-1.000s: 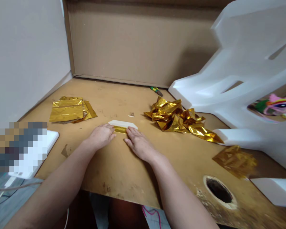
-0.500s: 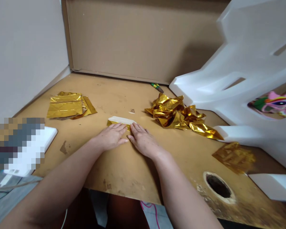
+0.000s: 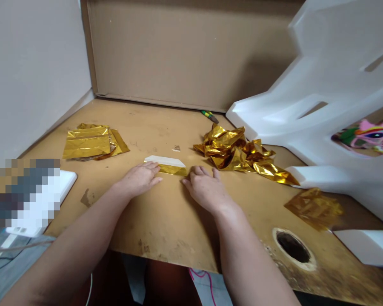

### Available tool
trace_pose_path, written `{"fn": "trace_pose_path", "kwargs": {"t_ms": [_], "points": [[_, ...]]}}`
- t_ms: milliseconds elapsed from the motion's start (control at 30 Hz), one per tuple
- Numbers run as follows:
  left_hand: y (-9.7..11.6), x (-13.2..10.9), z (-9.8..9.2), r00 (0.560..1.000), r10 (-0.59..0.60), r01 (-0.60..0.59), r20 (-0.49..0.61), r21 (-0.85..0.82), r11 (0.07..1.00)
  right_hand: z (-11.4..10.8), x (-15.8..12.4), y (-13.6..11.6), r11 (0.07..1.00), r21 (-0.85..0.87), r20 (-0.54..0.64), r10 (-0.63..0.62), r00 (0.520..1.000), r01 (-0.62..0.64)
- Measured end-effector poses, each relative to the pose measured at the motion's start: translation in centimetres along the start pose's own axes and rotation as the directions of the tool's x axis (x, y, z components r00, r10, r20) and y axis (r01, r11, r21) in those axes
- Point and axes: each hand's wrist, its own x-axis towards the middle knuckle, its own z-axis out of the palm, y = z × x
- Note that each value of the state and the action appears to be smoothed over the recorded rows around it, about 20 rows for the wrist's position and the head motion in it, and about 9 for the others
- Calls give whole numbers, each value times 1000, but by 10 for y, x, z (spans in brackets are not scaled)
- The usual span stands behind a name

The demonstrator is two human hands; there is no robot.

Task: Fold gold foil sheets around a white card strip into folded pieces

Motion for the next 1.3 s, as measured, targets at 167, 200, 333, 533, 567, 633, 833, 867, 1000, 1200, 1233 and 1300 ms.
{"fn": "trace_pose_path", "kwargs": {"t_ms": [167,200,333,533,567,633,833,867,1000,1200,1233,1300], "points": [[-1,1,2,1000,-5,5,2,-5,1000,9,2,-13,987,91,-108,-124,986,134],[-1,1,2,1000,-3,3,-1,-4,1000,11,2,-18,973,123,-72,-189,979,196],[2,1,0,1000,-7,7,14,-4,1000,16,1,-28,943,190,75,-292,953,274],[-6,-3,-8,999,-38,38,14,-18,999,13,3,-16,972,150,106,-198,974,181],[-9,-4,-10,998,-56,56,10,-20,998,11,3,-14,976,139,112,-185,976,169],[-15,-6,-14,996,-87,87,15,-29,996,9,3,-12,982,115,127,-162,979,148],[-25,-10,-19,995,-97,96,-18,-62,994,4,2,-6,987,97,86,-136,987,128],[-26,-10,-18,995,-95,93,-29,-62,994,3,1,-5,988,98,80,-130,988,122],[-24,-8,-16,991,-116,113,-68,-52,992,-2,0,-3,992,83,84,-103,991,96],[-19,-7,-16,989,-105,105,-101,-9,994,3,3,-6,999,36,-25,-26,999,27],[-19,-6,-16,989,-98,99,-108,3,995,5,4,-8,999,37,-65,-26,998,28],[-19,-6,-15,990,-81,84,-115,26,996,11,5,-12,998,48,-140,-37,989,44]]}}
